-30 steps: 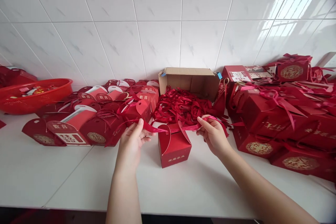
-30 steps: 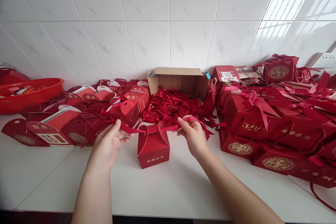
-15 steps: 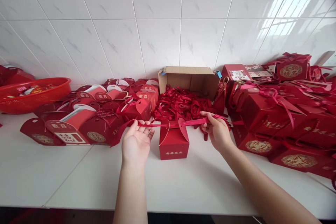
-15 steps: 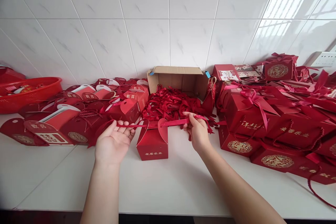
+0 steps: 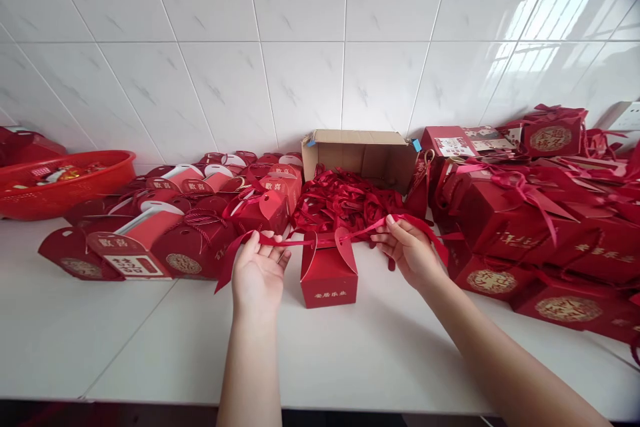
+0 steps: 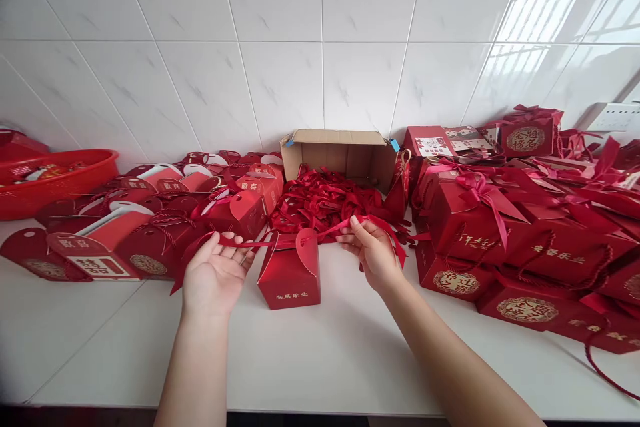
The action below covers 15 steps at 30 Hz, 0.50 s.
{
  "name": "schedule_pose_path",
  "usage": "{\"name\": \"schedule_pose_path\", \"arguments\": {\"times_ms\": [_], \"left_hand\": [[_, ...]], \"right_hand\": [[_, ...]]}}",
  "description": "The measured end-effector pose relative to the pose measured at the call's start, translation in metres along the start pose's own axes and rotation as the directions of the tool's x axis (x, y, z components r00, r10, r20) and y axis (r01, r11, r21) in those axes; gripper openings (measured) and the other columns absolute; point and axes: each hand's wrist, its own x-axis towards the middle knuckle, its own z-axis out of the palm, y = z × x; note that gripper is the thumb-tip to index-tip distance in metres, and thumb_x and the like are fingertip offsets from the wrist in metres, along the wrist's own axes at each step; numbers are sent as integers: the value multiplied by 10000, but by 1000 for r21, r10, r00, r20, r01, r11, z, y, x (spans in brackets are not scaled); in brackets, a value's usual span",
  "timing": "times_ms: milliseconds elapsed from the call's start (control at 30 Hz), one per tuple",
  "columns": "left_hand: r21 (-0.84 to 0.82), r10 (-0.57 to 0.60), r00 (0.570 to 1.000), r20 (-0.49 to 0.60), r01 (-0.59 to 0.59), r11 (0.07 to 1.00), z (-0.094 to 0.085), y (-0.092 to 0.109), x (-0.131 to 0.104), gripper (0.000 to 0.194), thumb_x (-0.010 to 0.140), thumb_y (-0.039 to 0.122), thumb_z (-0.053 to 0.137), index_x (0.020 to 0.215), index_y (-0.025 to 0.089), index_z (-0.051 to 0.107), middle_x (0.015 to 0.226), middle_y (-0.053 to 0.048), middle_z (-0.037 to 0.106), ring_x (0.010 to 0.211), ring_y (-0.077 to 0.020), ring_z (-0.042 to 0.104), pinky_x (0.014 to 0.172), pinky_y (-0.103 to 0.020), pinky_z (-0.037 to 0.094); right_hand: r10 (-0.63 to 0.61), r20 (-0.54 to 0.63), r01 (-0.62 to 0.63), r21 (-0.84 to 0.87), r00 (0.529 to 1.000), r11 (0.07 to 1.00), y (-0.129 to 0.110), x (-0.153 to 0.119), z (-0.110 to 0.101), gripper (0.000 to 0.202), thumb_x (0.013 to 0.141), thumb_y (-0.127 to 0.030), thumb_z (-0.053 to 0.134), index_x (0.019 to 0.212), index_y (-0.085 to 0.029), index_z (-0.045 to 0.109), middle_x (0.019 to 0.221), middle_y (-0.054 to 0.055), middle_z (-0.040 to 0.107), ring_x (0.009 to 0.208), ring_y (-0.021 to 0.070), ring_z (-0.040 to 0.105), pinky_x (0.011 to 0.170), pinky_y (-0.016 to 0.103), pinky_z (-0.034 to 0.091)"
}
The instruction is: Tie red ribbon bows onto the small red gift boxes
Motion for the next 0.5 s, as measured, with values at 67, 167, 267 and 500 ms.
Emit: {"name": "schedule_pose_path", "arguments": {"times_ms": [67, 167, 267, 500], "left_hand": [[4, 13, 1000, -29, -13, 1000, 0, -1, 0, 131, 767, 263, 583, 713, 148, 615, 697, -9, 597, 603, -114, 579, 549, -232, 468], [49, 53, 994, -100, -49, 998, 1, -2, -1, 158, 718, 287, 655, 768, 137, 665, 700, -6, 621, 559, -89, 572, 516, -201, 447], [147, 170, 972, -161, -147, 978, 0, -4, -2, 268, 647, 341, 728, 816, 135, 696, 693, 0, 642, 537, -77, 577, 522, -193, 451], [660, 475, 864, -167, -260, 705, -13, -3, 4, 182, 645, 337, 669, 682, 159, 671, 569, -1, 656, 500, -153, 611, 580, -297, 510]], "right_hand": [[-5, -48, 7, 33, 999, 999, 1, 2, 0, 248, 668, -352, 785, 717, -170, 625, 707, 6, 676, 737, 154, 694, 591, 185, 543], [0, -73, 8, 112, 997, 994, 0, 3, 1, 246, 631, -309, 812, 695, -163, 624, 666, 4, 668, 706, 144, 690, 603, 182, 561], [-16, -72, 24, 106, 997, 994, -2, 2, 3, 260, 606, -298, 822, 701, -137, 642, 619, 26, 668, 621, 132, 678, 566, 166, 557], [-18, -179, 18, -2, 984, 1000, 1, 4, -3, 233, 573, -224, 787, 679, -156, 591, 574, 27, 663, 564, 149, 677, 513, 181, 550]]}}
